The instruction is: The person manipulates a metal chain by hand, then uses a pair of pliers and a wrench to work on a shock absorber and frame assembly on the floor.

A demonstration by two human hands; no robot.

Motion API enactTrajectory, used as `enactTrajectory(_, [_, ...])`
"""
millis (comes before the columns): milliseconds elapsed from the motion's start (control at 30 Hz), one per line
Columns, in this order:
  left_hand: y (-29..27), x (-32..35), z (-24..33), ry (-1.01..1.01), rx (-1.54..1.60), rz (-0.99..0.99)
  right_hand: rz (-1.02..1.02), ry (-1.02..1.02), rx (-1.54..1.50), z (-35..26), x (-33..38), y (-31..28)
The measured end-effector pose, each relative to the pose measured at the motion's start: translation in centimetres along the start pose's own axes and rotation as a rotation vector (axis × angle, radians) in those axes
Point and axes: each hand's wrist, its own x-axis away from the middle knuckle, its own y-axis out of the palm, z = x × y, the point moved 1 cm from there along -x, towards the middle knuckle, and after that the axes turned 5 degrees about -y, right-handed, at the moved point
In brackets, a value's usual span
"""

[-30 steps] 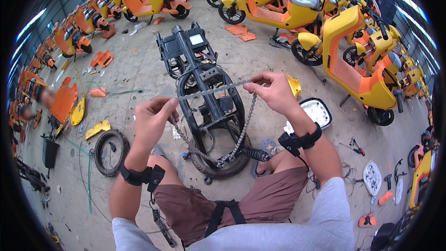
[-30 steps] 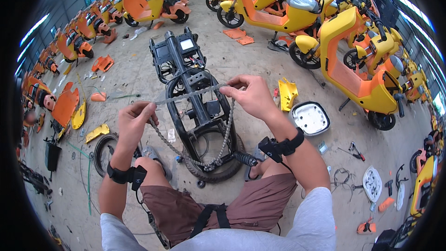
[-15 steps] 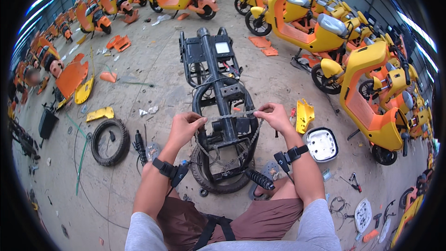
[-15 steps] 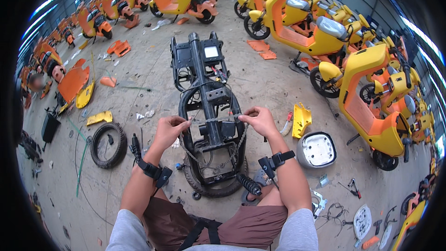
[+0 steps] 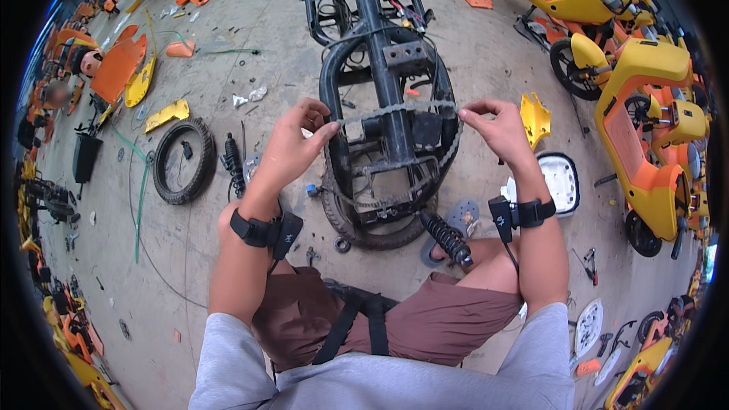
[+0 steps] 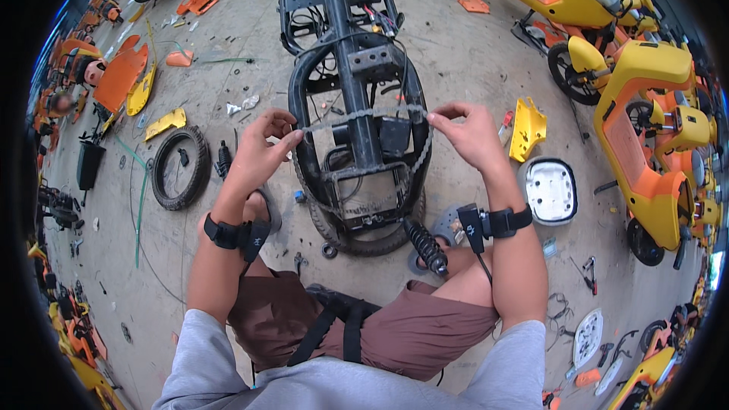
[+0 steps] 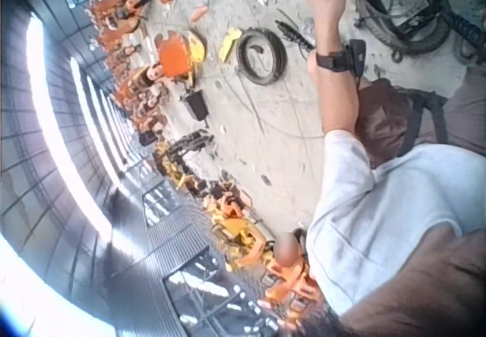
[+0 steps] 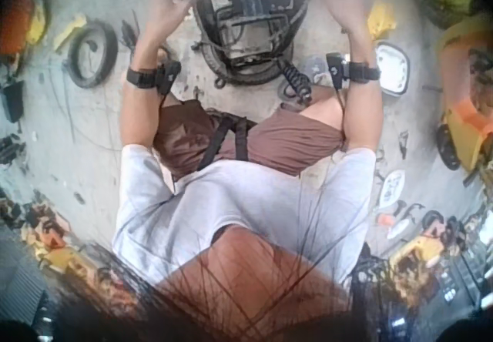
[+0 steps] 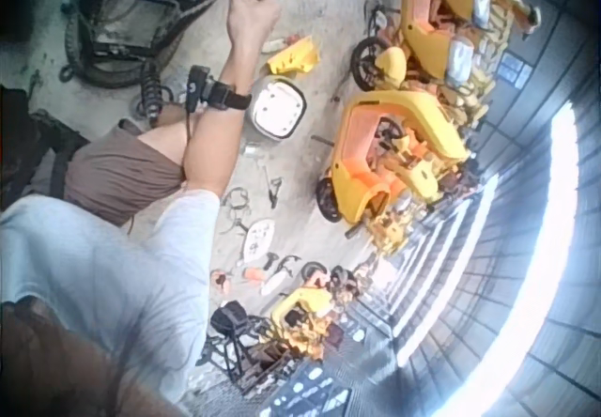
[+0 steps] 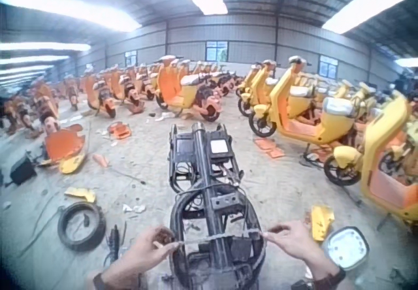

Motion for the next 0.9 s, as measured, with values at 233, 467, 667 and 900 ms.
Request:
enactTrajectory(233, [-1.2,1.6,-0.1,-0.152,-0.196,-0.104,-0.035,-0.021,-0.006,0.8,0.6,1.5])
enactTrajectory(467, [0.4,1.7,1.6,-0.028,-0.252,-0.17,-0.04,0.07,-0.048,2.2,2.0,-0.4])
enactTrajectory(667, [-1.9,1.5,-5.0,-0.147,-0.056,-0.208,0.075,-0.075,-0.013,2.5,-1.5,4.3])
enactTrajectory(900, [0.3,1.3,-3.1,-0.039,-0.09,-0.219,0.143,-0.026,0.026,3.0,1.1,3.0])
